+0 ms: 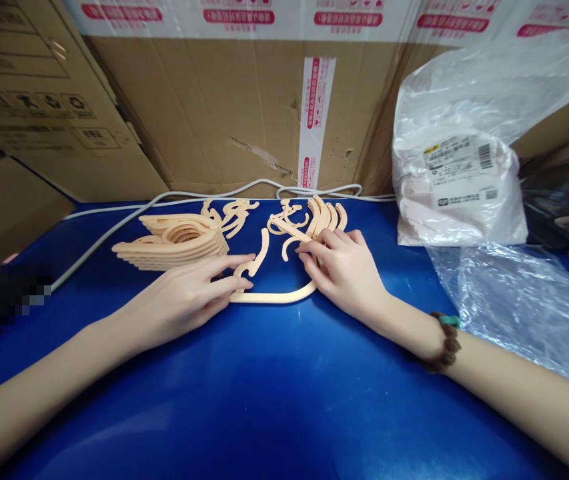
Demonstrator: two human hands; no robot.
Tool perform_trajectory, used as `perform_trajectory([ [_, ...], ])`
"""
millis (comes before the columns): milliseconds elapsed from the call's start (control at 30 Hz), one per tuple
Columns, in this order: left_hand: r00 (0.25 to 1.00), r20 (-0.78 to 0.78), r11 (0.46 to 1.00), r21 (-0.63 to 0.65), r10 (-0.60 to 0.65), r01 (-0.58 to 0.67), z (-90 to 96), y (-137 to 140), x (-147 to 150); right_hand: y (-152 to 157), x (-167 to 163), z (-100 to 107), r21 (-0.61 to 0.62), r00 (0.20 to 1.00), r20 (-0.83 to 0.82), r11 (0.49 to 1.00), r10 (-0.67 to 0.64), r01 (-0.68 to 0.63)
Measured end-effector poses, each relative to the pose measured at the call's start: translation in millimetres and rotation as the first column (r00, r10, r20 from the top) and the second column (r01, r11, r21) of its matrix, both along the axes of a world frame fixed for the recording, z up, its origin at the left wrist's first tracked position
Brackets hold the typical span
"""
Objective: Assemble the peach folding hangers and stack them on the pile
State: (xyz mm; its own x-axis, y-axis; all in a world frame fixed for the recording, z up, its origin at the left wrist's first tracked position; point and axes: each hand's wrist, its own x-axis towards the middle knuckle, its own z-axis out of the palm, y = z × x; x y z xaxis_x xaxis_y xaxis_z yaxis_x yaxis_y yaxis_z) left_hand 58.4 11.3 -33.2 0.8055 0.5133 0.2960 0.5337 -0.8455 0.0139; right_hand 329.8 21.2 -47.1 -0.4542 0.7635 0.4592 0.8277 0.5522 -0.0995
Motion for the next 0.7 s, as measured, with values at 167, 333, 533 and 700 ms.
perform_trajectory([
  [167, 1.0, 0.01, 0.999, 0.031, -0.014, 0.014, -2.5, 0, 1, 0, 0, 0, -0.002, 1.0, 0.002, 1.0, -0.001, 0.001],
  [333, 1.0, 0.008, 0.999, 0.029, -0.026, 0.026, -5.1, 0, 2, 0, -1, -1, -0.007, 1.0, 0.001, 1.0, -0.013, 0.013],
  [533, 1.0, 0.003, 0.999, 0.048, 0.013, -0.013, 2.7, -5, 5, 0, -1, 0, -0.02, 0.999, -0.029, 0.999, -0.03, 0.029],
  [700, 0.999, -0.022, 0.996, 0.083, 0.042, -0.04, 4.2, -5, 6, 0, -2, -1, -0.048, 0.997, -0.048, 0.997, -0.066, 0.064],
])
